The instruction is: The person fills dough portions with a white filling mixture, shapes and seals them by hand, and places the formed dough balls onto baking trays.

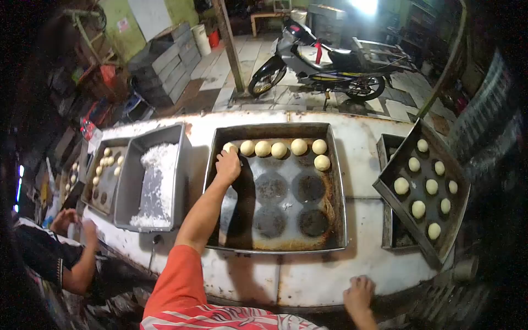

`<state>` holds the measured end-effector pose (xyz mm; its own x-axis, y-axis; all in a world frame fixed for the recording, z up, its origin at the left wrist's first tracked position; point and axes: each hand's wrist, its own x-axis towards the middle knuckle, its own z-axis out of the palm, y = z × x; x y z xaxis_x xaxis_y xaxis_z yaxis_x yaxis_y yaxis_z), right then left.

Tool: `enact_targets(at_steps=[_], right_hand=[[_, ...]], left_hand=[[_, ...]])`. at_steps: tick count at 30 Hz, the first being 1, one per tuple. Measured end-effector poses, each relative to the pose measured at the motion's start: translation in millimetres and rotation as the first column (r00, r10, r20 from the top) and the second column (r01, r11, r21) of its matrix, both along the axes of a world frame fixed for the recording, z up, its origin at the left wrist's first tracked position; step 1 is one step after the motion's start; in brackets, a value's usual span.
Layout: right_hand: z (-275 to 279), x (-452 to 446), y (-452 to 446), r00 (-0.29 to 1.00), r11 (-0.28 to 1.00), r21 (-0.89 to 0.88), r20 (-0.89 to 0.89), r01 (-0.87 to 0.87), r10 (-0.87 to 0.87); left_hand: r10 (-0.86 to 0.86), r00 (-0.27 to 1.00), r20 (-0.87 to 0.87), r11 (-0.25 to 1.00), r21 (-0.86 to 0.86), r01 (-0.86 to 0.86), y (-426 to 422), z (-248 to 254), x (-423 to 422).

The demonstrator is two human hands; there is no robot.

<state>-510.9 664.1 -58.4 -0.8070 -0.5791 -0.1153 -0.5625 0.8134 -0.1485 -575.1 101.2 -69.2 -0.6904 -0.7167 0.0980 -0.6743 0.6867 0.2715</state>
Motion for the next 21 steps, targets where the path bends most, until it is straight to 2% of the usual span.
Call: enact_targets(at_steps=[1,2,3,5,6,7,8,9,10,11,12,13,14,15,17,18,19,20,21], right_hand=[[14,-13,-4,0.98,0.995,0.059,0.181,0.078,-0.087],[28,-29,-5,0.931,0.996,-0.055,0.362,0.066,-0.041],[55,-44,-16,0.852,0.984,-0.167,0.523,0.066,0.031],[120,-57,-63,0.786,0.918,-0.368,0.607,0.15,0.115],[126,-65,-82,0.892,0.894,-0.447,0.404,0.0,0.202],[124,-74,-103,0.945,0.856,-0.49,0.175,-0.161,0.278],[123,-79,-127,0.955,0.839,-0.504,0.083,-0.205,0.283],[116,-87,-148,0.948,0.844,-0.492,0.107,-0.211,0.299],[85,-107,-166,0.93,0.834,-0.457,0.041,-0.308,0.366],[69,-113,-180,0.937,0.895,-0.342,0.093,-0.287,0.336],[36,-127,-187,0.921,0.918,-0.221,0.14,-0.328,0.363],[36,-121,-184,0.908,0.91,-0.207,0.148,-0.358,0.391],[34,-111,-186,0.94,0.948,-0.105,0.139,-0.299,0.312],[29,-99,-192,0.961,0.969,0.001,0.124,-0.247,0.245],[29,-89,-194,0.967,0.981,-0.031,0.164,-0.193,0.195],[51,-60,-194,0.969,0.965,-0.125,0.057,-0.232,0.241],[71,-32,-197,0.962,0.936,-0.226,-0.053,-0.271,0.266],[56,-16,-206,0.931,0.77,-0.55,-0.039,-0.323,0.362],[70,28,-217,0.849,0.612,-0.789,0.283,-0.059,0.447]], left_hand=[[0.023,0.999,-0.049,1.0,0.003,-0.022,1,3,2],[0.056,0.988,-0.142,0.998,0.003,-0.057,5,10,8],[0.047,0.988,-0.148,0.999,-0.009,-0.049,9,22,17],[0.098,0.821,-0.563,0.987,0.163,-0.006,21,51,46],[0.28,0.74,-0.611,0.856,0.507,0.095,41,72,71],[0.469,0.666,-0.579,0.607,0.76,0.233,64,89,97],[0.631,0.547,-0.55,0.323,0.827,0.46,85,86,125],[0.779,0.448,-0.439,0.029,0.739,0.673,110,78,156],[0.826,0.42,-0.377,-0.164,0.551,0.818,137,67,189],[0.861,0.405,-0.309,-0.317,0.297,0.901,162,62,217],[0.92,0.345,-0.185,-0.277,0.318,0.907,191,73,238],[0.962,0.267,-0.05,-0.234,0.345,0.909,219,79,260],[0.963,0.271,-0.007,-0.253,0.335,0.907,233,67,284],[0.975,0.223,0.01,-0.211,0.366,0.906,247,59,305],[0.991,0.051,-0.125,0.055,0.719,0.693,277,33,336],[0.959,0.097,-0.265,0.14,0.746,0.651,289,43,348],[0.948,0.148,-0.282,0.152,0.809,0.567,299,42,356],[0.935,0.171,-0.311,0.193,0.849,0.491,310,48,357],[0.917,0.213,-0.336,0.228,0.882,0.412,319,56,356]])
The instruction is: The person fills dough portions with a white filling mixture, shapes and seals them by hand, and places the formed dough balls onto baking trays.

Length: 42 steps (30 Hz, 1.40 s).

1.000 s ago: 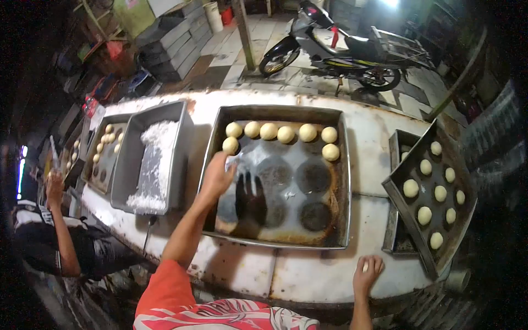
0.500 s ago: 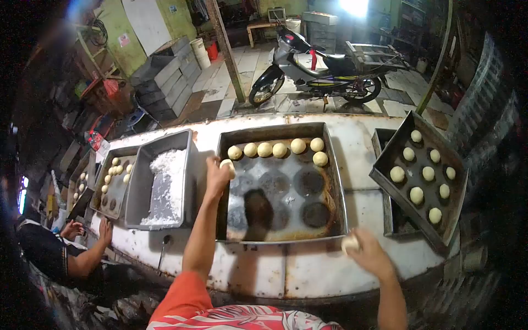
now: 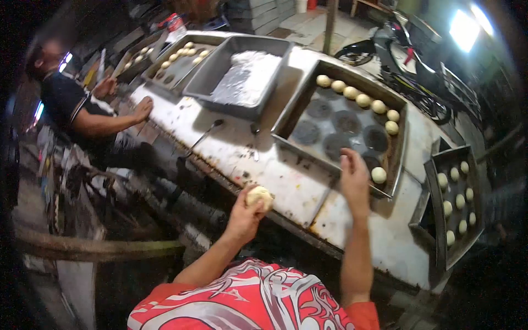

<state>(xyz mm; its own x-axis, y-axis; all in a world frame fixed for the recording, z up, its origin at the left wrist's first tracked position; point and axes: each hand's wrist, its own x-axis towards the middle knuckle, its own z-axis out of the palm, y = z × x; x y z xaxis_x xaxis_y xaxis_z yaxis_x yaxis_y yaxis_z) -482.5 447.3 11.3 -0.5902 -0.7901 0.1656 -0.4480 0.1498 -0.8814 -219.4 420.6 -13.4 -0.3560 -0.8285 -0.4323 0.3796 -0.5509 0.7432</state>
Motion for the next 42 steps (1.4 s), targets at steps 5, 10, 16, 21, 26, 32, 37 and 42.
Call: enact_targets(at_steps=[5,10,16,21,26,32,37,42], right_hand=[[-24,154,-46,0.829,0.961,-0.072,0.491,-0.268,0.268],[-54,161,-133,0.885,0.908,0.07,-0.204,-0.414,0.419],[-83,172,-226,0.827,0.78,0.626,-0.452,0.028,0.333],[-82,186,-208,0.68,0.874,0.484,-0.626,-0.045,0.381],[4,217,-230,0.846,0.957,0.282,-0.489,-0.076,0.211],[65,193,-303,0.927,0.991,0.134,-0.367,-0.031,0.078],[44,196,-281,0.999,0.873,0.487,0.032,0.008,-0.027],[-67,245,-271,0.936,0.857,0.509,-0.333,0.08,0.11]], left_hand=[[-0.223,0.969,-0.103,0.973,-0.081,0.215,20,6,9],[-0.156,0.908,-0.388,0.98,0.057,0.192,-37,18,81],[-0.176,0.938,-0.297,0.972,0.098,0.214,-139,-11,105],[-0.343,0.936,-0.081,0.936,0.054,0.348,-231,-28,115],[-0.663,0.745,-0.072,0.721,0.206,0.662,-271,-43,89],[-0.84,0.542,-0.025,0.527,-0.277,0.804,-325,22,63],[-0.978,0.21,-0.016,0.204,-0.316,0.927,-362,-7,122],[-0.813,0.44,-0.382,0.487,-0.031,0.873,-393,-2,183]])
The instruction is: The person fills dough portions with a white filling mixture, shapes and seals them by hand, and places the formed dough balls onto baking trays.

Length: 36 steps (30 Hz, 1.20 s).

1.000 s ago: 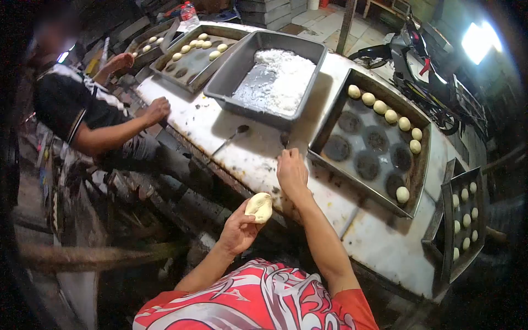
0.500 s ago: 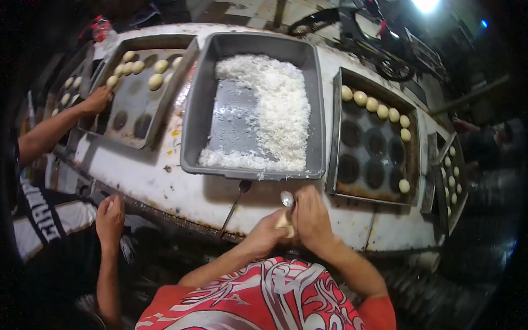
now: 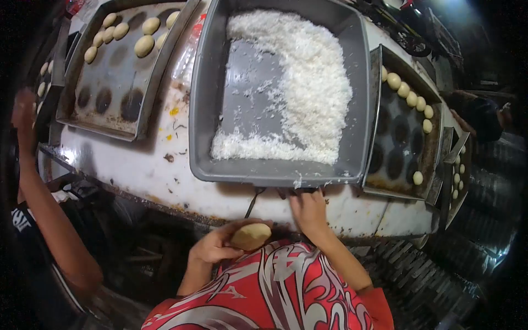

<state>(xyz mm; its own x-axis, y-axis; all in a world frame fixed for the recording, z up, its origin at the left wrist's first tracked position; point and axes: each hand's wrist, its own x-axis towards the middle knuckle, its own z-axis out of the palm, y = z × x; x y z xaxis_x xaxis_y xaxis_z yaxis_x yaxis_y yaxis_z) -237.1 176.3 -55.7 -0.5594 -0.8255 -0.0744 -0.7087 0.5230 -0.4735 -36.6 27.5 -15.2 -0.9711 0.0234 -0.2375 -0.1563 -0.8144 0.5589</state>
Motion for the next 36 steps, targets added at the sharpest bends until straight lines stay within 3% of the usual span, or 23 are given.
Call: enact_targets(at_steps=[1,2,3,4,5,6,9,10,12,14,16,18,20,21,22,23,24,26,28,30,32,34,36], right_hand=[[1,5,-19,0.992,0.934,0.356,0.126,-0.023,-0.024],[3,7,-37,0.971,0.751,0.654,0.227,-0.091,-0.08],[-4,11,-37,0.97,0.755,0.649,0.232,-0.097,-0.074],[-17,14,-35,0.996,0.933,0.348,0.051,-0.089,0.076],[-26,16,-35,0.974,0.989,0.011,-0.169,-0.149,0.149],[-28,14,-35,0.974,0.988,0.009,-0.168,-0.151,0.151],[-14,13,-38,0.964,0.912,0.324,-0.006,-0.251,0.267],[-13,13,-37,0.965,0.912,0.329,-0.007,-0.246,0.263],[-9,14,-31,0.923,0.908,0.188,-0.022,-0.373,0.384],[12,12,-6,0.949,0.944,0.105,0.005,-0.313,0.315],[48,6,22,0.929,0.934,0.071,0.154,-0.349,0.336],[100,-8,31,0.939,0.931,0.214,0.247,-0.295,0.241],[138,-33,7,0.964,0.942,0.229,0.16,-0.247,0.214],[157,-46,-20,0.959,0.936,0.21,0.04,-0.283,0.281],[169,-61,-47,0.935,0.925,0.198,-0.079,-0.326,0.346],[169,-72,-69,0.899,0.897,0.276,-0.178,-0.345,0.401],[165,-81,-89,0.849,0.866,0.353,-0.268,-0.353,0.455],[137,-96,-110,0.795,0.76,0.479,-0.187,-0.44,0.578],[107,-103,-122,0.747,0.697,0.547,-0.182,-0.463,0.639],[90,-99,-127,0.688,0.622,0.612,-0.168,-0.489,0.706],[84,-90,-129,0.721,0.605,0.63,-0.102,-0.487,0.686],[89,-85,-131,0.785,0.65,0.557,0.005,-0.517,0.62],[93,-85,-128,0.876,0.778,0.404,0.243,-0.481,0.416]], left_hand=[[0.065,0.998,-0.009,0.995,0.07,-0.065,-4,5,7],[0.137,0.99,-0.023,0.982,0.131,-0.133,-7,8,10],[0.141,0.99,-0.019,0.983,0.125,-0.137,-9,10,13],[0.215,0.976,-0.031,0.971,0.11,-0.21,-12,12,15],[0.287,0.957,-0.042,0.954,0.101,-0.282,-14,12,16],[0.289,0.956,-0.042,0.954,0.099,-0.284,-15,8,16],[0.414,0.891,0.185,0.909,-0.04,-0.414,-15,-4,12],[0.41,0.893,0.185,0.911,-0.036,-0.411,-18,-5,10],[0.586,0.76,0.281,0.788,0.018,-0.615,-25,-8,6],[0.656,0.69,0.305,0.728,-0.015,-0.686,-34,-8,7],[0.795,0.543,0.27,0.603,-0.249,-0.758,-39,-12,12],[0.841,0.5,0.206,0.534,-0.17,-0.828,-50,4,5],[0.846,0.523,0.106,0.534,-0.188,-0.825,-57,14,2],[0.842,0.529,0.108,0.54,-0.181,-0.822,-61,13,3],[0.819,0.554,0.153,0.572,-0.294,-0.766,-63,12,6],[0.798,0.569,0.199,0.597,-0.399,-0.696,-66,11,9],[0.797,0.569,0.204,0.599,-0.394,-0.697,-72,12,9],[0.847,0.385,0.365,0.506,-0.333,-0.796,-86,13,10],[0.867,0.387,0.313,0.466,-0.237,-0.852,-88,11,16],[0.857,0.501,0.122,0.499,0.051,-0.865,-87,17,23],[0.861,0.476,0.183,0.478,0.036,-0.878,-82,25,25],[0.818,0.424,0.389,0.502,-0.12,-0.857,-78,33,24],[0.834,0.44,0.332,0.502,-0.125,-0.856,-71,38,17]])
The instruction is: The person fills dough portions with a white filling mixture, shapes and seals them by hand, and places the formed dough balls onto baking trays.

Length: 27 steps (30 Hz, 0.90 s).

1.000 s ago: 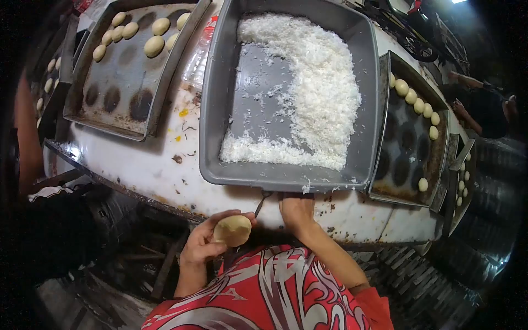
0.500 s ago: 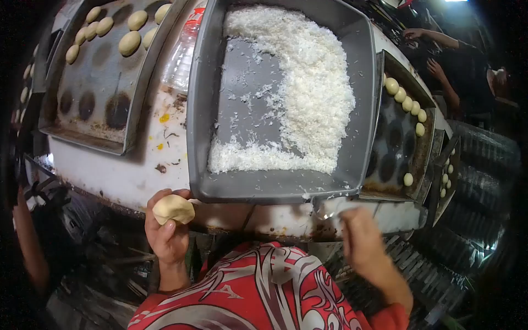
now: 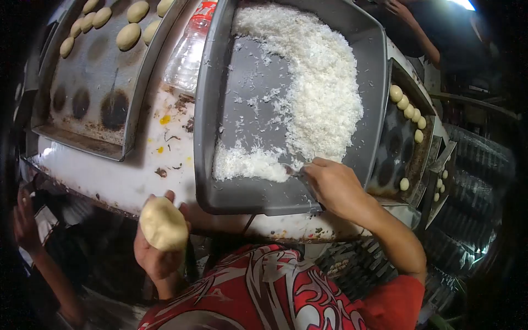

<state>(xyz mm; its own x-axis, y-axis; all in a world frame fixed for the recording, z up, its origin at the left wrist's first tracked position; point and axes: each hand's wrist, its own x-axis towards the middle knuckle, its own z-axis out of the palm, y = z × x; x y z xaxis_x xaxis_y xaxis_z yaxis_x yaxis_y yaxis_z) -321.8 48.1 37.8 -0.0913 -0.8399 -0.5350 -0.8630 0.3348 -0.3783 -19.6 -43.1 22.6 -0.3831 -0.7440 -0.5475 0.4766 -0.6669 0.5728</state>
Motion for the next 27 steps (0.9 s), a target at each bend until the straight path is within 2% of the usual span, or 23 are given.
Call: enact_targets(at_steps=[1,2,3,4,6,8,9,10,12,13,14,16,17,19,21,22,24,25,26,27], right_hand=[[6,-2,2,0.99,0.997,-0.025,0.121,0.077,-0.074],[15,-3,4,0.99,0.996,-0.041,0.119,0.077,-0.071],[26,-3,7,0.967,0.982,-0.025,0.181,0.186,-0.179],[37,-2,12,0.928,0.956,-0.003,0.242,0.294,-0.284],[59,-1,22,0.897,0.93,0.004,0.264,0.367,-0.355],[77,5,34,0.809,0.832,-0.118,0.341,0.542,-0.478],[81,11,40,0.791,0.785,-0.207,0.364,0.584,-0.493],[82,18,44,0.791,0.775,-0.237,0.374,0.586,-0.484],[78,37,47,0.856,0.624,-0.613,0.185,0.484,-0.483],[71,46,48,0.878,0.589,-0.706,0.1,0.395,-0.468],[57,55,52,0.886,0.543,-0.78,0.032,0.311,-0.462],[34,71,59,0.901,0.443,-0.878,-0.033,0.181,-0.434],[24,79,61,0.9,0.404,-0.876,0.075,0.265,-0.428],[4,91,71,0.879,0.34,-0.858,0.228,0.384,-0.418],[-3,94,86,0.88,0.323,-0.881,0.186,0.346,-0.438],[-6,93,95,0.872,0.319,-0.896,0.132,0.308,-0.471],[-11,85,125,0.858,0.246,-0.917,0.164,0.315,-0.487],[9,83,132,0.846,0.253,-0.898,0.2,0.36,-0.494],[2,80,148,0.859,0.244,-0.903,0.209,0.353,-0.467],[-17,75,177,0.865,0.327,-0.85,0.254,0.413,-0.434]], left_hand=[[-0.104,0.994,-0.023,0.992,-0.077,0.102,4,4,-4],[-0.208,0.978,-0.035,0.967,-0.161,0.199,9,10,-11],[-0.172,0.97,-0.172,0.976,0.106,0.192,8,23,-26],[-0.35,0.936,-0.033,0.937,-0.031,0.349,14,11,-27],[-0.424,0.882,-0.206,0.895,0.056,0.443,23,1,-44],[-0.608,0.784,-0.124,0.789,-0.205,0.58,22,0,-63],[-0.599,0.797,-0.081,0.795,-0.184,0.578,25,11,-82],[-0.616,0.769,-0.171,0.787,-0.127,0.603,28,7,-94],[-0.532,0.822,-0.203,0.846,-0.086,0.527,41,19,-118],[-0.459,0.848,-0.266,0.888,-0.154,0.433,47,23,-128],[-0.466,0.845,-0.261,0.884,-0.18,0.432,50,26,-135],[-0.348,0.924,-0.162,0.919,-0.255,0.301,55,30,-149],[-0.21,0.962,-0.175,0.956,-0.241,0.165,59,34,-160],[-0.137,0.976,-0.17,0.965,-0.246,0.093,65,26,-173],[0.008,0.986,-0.165,0.969,-0.243,-0.048,64,25,-183],[0.016,0.987,-0.162,0.964,-0.261,-0.059,54,21,-188],[0.226,0.973,-0.043,0.917,-0.327,-0.228,32,10,-187],[0.247,0.968,-0.049,0.905,-0.346,-0.249,33,11,-182],[0.224,0.973,-0.062,0.905,-0.358,-0.231,36,14,-176],[0.204,0.976,-0.075,0.902,-0.372,-0.218,40,17,-173]])
